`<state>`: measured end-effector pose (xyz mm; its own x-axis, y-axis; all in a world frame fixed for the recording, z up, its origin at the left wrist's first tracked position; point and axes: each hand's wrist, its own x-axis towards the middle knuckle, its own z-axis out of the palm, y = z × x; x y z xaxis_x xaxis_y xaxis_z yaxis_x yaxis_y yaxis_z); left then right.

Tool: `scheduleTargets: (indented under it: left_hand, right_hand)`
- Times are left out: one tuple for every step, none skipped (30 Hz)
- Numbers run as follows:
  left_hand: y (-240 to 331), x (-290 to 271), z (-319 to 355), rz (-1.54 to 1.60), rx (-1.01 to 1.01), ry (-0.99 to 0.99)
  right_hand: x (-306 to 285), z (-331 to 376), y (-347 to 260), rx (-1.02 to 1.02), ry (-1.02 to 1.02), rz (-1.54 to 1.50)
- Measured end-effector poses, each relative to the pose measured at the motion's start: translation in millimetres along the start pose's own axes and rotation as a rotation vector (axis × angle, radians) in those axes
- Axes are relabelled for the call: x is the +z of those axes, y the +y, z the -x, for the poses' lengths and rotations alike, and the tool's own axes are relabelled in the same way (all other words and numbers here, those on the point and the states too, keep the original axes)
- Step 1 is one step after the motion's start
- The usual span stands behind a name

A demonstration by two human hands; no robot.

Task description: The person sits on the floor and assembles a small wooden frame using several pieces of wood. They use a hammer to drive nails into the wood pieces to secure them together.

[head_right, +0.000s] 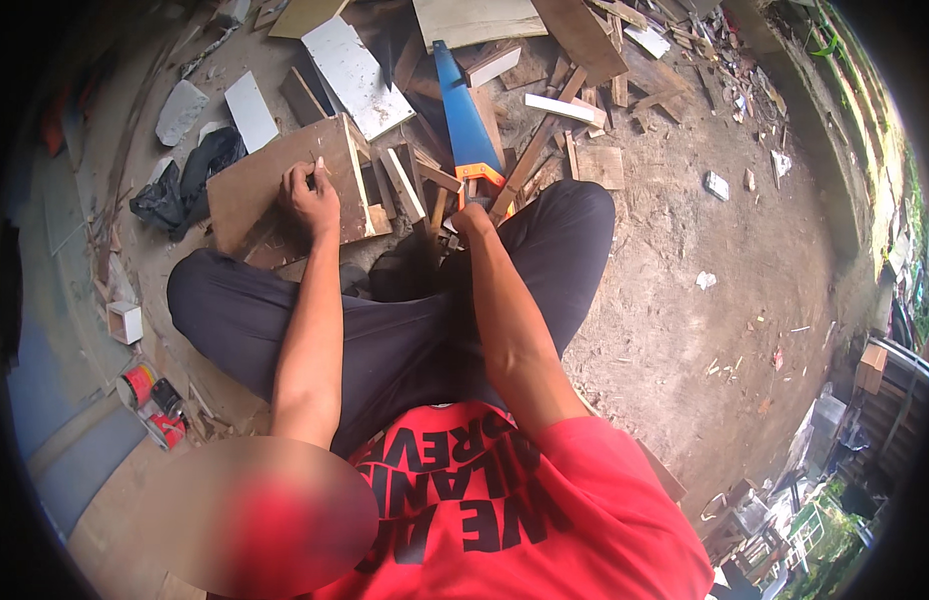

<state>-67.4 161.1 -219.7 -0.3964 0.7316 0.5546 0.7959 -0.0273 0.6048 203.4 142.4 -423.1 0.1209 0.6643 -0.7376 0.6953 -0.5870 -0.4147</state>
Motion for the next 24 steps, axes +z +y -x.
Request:
scheduleTargets:
  left_hand:
    - [0, -3, -1, -0.025, -0.004, 0.0]
    - [1, -8, 0, -0.051, -0.016, -0.001]
    - [1, -14, 0, -0.076, -0.029, -0.001]
    - [-6, -15, 1, -0.032, -0.025, 0.009]
    - [-7, -15, 1, -0.017, -0.009, 0.019]
    - [-5, -12, 3, -0.002, 0.008, 0.031]
    - [-3, -10, 0, 0.006, 0.033, 0.048]
    - [3, -10, -2, 0.026, 0.035, 0.032]
    - [2, -15, -2, 0.048, 0.001, 0.002]
    - [-1, -17, -2, 0.066, 0.004, 0.005]
    - [-2, -20, -2, 0.113, -0.021, -0.013]
    - [0, -22, -3, 0.111, -0.006, -0.006]
    - [2, -24, -5, 0.117, 0.011, -0.004]
    - [-1, -27, -4, 0.124, -0.013, -0.006]
    - [-5, -31, -4, 0.131, -0.036, -0.011]
    - [-3, -30, -5, 0.161, -0.052, -0.025]
    - [-2, -29, -6, 0.178, -0.059, -0.031]
    - [-1, -28, -8, 0.195, -0.065, -0.039]
    - [-3, -28, -7, 0.206, -0.076, -0.046]
    - [-4, -29, -6, 0.188, -0.077, -0.037]
    - [-6, -29, -6, 0.171, -0.077, -0.028]
    - [-7, -30, -2, 0.156, -0.078, -0.029]
    - [-3, -28, -3, 0.161, -0.073, -0.035]
    - [1, -25, -5, 0.166, -0.067, -0.043]
  right_hand:
    - [11, -5, 0, -0.053, -0.049, -0.006]
    - [20, -4, 1, -0.102, -0.102, -0.007]
    - [29, -5, -3, -0.117, -0.121, 0.011]
    - [40, -5, -11, -0.096, -0.086, 0.031]
    - [50, -11, -18, -0.068, -0.027, 0.037]
    - [58, -14, -21, -0.029, 0.034, 0.031]
    - [65, -20, -24, 0.015, 0.085, 0.003]
    - [70, -24, -25, 0.06, 0.116, -0.034]
    - [70, -21, -29, 0.103, 0.101, -0.085]
    - [67, -17, -33, 0.148, 0.092, -0.134]
    - [63, -13, -37, 0.195, 0.085, -0.183]
    - [59, -10, -38, 0.218, 0.05, -0.224]
    - [54, -8, -40, 0.242, 0.017, -0.264]
    - [49, 1, -47, 0.232, -0.034, -0.235]
    - [46, 9, -56, 0.224, -0.084, -0.207]
    - [47, 6, -55, 0.229, -0.066, -0.215]
    - [48, 2, -56, 0.235, -0.049, -0.224]
    - [49, -2, -56, 0.243, -0.032, -0.233]
    - [52, 0, -57, 0.171, 0.022, -0.153]
    - [57, 2, -60, 0.101, 0.076, -0.074]
    - [61, 5, -60, 0.091, 0.143, -0.113]
    - [65, 5, -59, 0.08, 0.214, -0.156]
    - [64, -5, -53, 0.097, 0.221, -0.22]
    - [63, -16, -47, 0.114, 0.23, -0.286]
